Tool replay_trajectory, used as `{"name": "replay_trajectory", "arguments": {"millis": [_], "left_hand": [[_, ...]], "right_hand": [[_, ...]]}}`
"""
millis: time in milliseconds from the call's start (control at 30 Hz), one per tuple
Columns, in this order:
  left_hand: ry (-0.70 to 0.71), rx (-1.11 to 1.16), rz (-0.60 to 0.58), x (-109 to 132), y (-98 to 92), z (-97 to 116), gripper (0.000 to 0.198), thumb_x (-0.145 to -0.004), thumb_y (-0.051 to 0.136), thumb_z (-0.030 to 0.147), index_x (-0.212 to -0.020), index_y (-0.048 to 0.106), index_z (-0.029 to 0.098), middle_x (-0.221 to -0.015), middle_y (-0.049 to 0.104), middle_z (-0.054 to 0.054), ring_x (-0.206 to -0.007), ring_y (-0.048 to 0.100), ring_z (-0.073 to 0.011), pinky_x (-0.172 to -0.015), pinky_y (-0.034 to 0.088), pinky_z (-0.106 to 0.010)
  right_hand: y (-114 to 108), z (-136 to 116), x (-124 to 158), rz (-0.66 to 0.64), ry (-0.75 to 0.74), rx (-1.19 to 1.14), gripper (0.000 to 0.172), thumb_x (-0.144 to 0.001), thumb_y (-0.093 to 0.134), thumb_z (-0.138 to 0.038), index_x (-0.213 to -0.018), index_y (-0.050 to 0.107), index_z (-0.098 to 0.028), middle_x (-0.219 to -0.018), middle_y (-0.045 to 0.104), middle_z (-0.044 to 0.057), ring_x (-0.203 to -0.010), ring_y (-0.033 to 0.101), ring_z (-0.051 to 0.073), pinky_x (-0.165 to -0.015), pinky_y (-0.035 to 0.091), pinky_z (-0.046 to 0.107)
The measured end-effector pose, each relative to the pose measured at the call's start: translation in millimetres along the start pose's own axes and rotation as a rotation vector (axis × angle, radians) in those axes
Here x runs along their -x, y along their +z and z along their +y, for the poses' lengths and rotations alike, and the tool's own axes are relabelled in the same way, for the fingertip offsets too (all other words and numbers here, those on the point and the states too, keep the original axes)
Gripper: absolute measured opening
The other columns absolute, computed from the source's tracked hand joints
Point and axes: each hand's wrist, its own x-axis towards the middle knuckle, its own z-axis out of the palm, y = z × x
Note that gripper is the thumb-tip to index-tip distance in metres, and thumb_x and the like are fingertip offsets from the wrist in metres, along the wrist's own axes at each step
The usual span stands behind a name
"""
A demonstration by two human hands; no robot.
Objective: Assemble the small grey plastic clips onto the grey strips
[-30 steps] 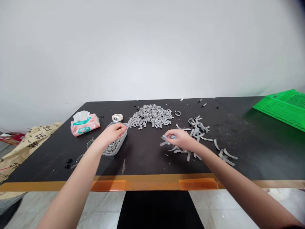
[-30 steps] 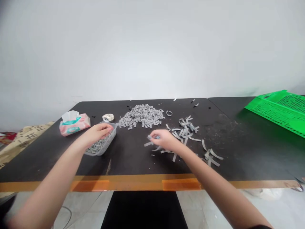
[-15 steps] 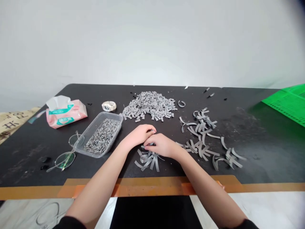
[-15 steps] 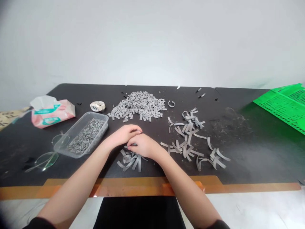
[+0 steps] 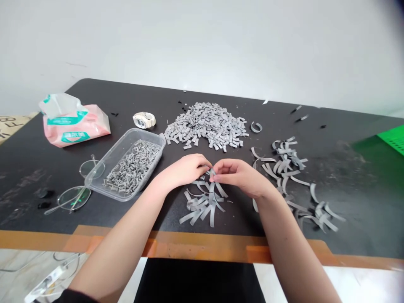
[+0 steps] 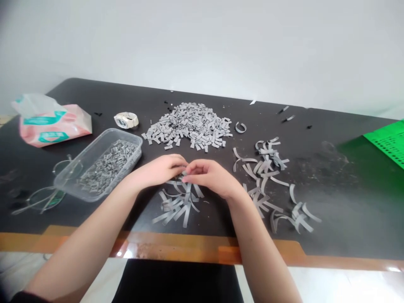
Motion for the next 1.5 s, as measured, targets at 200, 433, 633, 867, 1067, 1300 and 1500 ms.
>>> {"name": "replay_trajectory", "arguments": {"millis": [200,433,633,867,1067,1300,1500], "left_hand": [[-0.101,0.12,0.083,-5,-0.1,-6,0.031,-0.09,0.057,0.026,-0.112,0.078,0.02,-0.107,0.081,-0.003,-0.099,0.072,-0.0237,-0.092,0.051,-0.03],[-0.098,0.299,0.172,-7,1.8,-11,0.033,-0.097,0.045,0.031,-0.107,0.072,0.017,-0.079,0.071,-0.001,-0.074,0.063,-0.0173,-0.072,0.047,-0.029],[-0.073,0.696,0.14,-5,6.2,-4,0.013,-0.094,0.048,0.022,-0.097,0.06,0.017,-0.075,0.065,0.001,-0.068,0.056,-0.0135,-0.069,0.045,-0.028],[-0.089,0.862,0.151,-1,4.5,4,0.014,-0.084,0.068,0.028,-0.085,0.065,0.015,-0.074,0.062,0.002,-0.065,0.052,-0.0093,-0.065,0.04,-0.024],[-0.21,1.098,0.142,-1,5.1,5,0.019,-0.074,0.079,0.027,-0.081,0.067,0.013,-0.07,0.06,0.002,-0.063,0.053,-0.0073,-0.062,0.04,-0.023],[-0.152,0.998,0.205,-2,6.0,5,0.019,-0.075,0.078,0.027,-0.083,0.067,0.015,-0.069,0.066,0.001,-0.062,0.056,-0.0087,-0.062,0.042,-0.024],[-0.094,0.934,0.163,-1,8.5,7,0.02,-0.079,0.076,0.033,-0.081,0.068,0.015,-0.071,0.068,0.0,-0.062,0.057,-0.0089,-0.063,0.045,-0.024]], "right_hand": [[-3,6,-8,0.16,-0.043,-0.12,0.026,-0.073,0.085,-0.039,-0.085,0.076,-0.017,-0.075,0.076,0.003,-0.069,0.064,0.013,-0.07,0.049,0.028],[1,12,-13,0.267,-0.057,-0.128,0.029,-0.07,0.085,-0.036,-0.09,0.074,-0.018,-0.079,0.074,0.003,-0.066,0.06,0.012,-0.066,0.047,0.028],[7,12,-13,0.269,-0.153,-0.078,0.019,-0.076,0.079,-0.035,-0.079,0.073,-0.017,-0.074,0.066,-0.001,-0.066,0.052,0.012,-0.069,0.041,0.029],[11,8,-11,0.33,-0.2,-0.115,0.019,-0.074,0.081,-0.036,-0.081,0.075,-0.018,-0.071,0.064,-0.001,-0.066,0.05,0.013,-0.07,0.041,0.03],[11,8,-10,0.355,-0.232,-0.089,0.018,-0.077,0.079,-0.036,-0.077,0.073,-0.019,-0.066,0.059,-0.002,-0.066,0.049,0.014,-0.07,0.04,0.03],[11,10,-9,0.324,-0.208,-0.203,0.021,-0.076,0.081,-0.037,-0.078,0.071,-0.019,-0.065,0.059,-0.003,-0.064,0.048,0.013,-0.065,0.037,0.029],[13,8,-11,0.372,-0.208,-0.142,0.024,-0.074,0.081,-0.038,-0.077,0.069,-0.018,-0.065,0.059,-0.003,-0.062,0.048,0.012,-0.064,0.037,0.028]]}}
